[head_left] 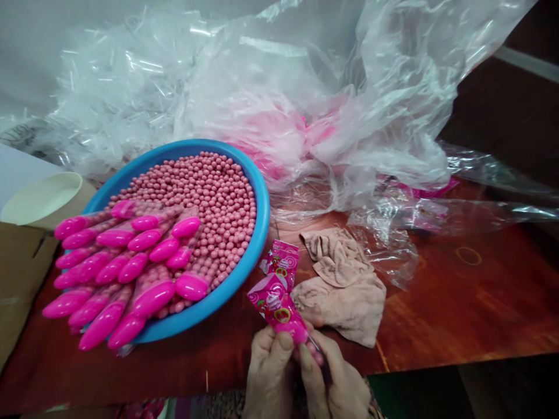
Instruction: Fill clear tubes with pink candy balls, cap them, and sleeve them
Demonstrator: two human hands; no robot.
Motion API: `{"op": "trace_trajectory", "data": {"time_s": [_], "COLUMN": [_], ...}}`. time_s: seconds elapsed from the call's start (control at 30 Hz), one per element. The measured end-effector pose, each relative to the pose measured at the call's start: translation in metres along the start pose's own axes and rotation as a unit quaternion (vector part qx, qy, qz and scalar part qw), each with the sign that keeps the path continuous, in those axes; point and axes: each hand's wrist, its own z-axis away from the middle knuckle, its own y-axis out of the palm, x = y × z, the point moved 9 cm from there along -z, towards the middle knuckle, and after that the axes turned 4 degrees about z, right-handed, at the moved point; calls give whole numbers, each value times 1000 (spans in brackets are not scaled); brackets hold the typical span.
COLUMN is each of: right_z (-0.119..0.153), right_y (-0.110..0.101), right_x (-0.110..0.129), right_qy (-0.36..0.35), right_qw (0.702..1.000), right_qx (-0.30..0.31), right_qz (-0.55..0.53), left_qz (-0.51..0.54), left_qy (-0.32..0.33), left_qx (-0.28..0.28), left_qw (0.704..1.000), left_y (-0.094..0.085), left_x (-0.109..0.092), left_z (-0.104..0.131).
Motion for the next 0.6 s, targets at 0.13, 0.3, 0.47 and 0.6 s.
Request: {"op": "trace_trajectory", "data": {"time_s": [0.13, 0.3, 0.47, 0.6], "right_z": [7, 6, -8, -5], "right_y": [-4, -4, 14, 20], "right_x": [3, 3, -4, -9], "right_qy": [-16, 14, 56, 58], "right_qw": [999, 999, 995, 993], "right_qx": [-22, -25, 33, 45], "right_qz": [36, 24, -81, -89], "left_qz": [-11, -19, -5, -3], "left_qy": [8, 29, -20, -13], "left_qx": [-18, 9, 25, 26], "left_qw": [1000, 999, 999, 1000], "left_y": [-4, -3, 6, 10], "left_x": [4, -3, -8, -9], "left_z": [7, 9, 0, -2]}}
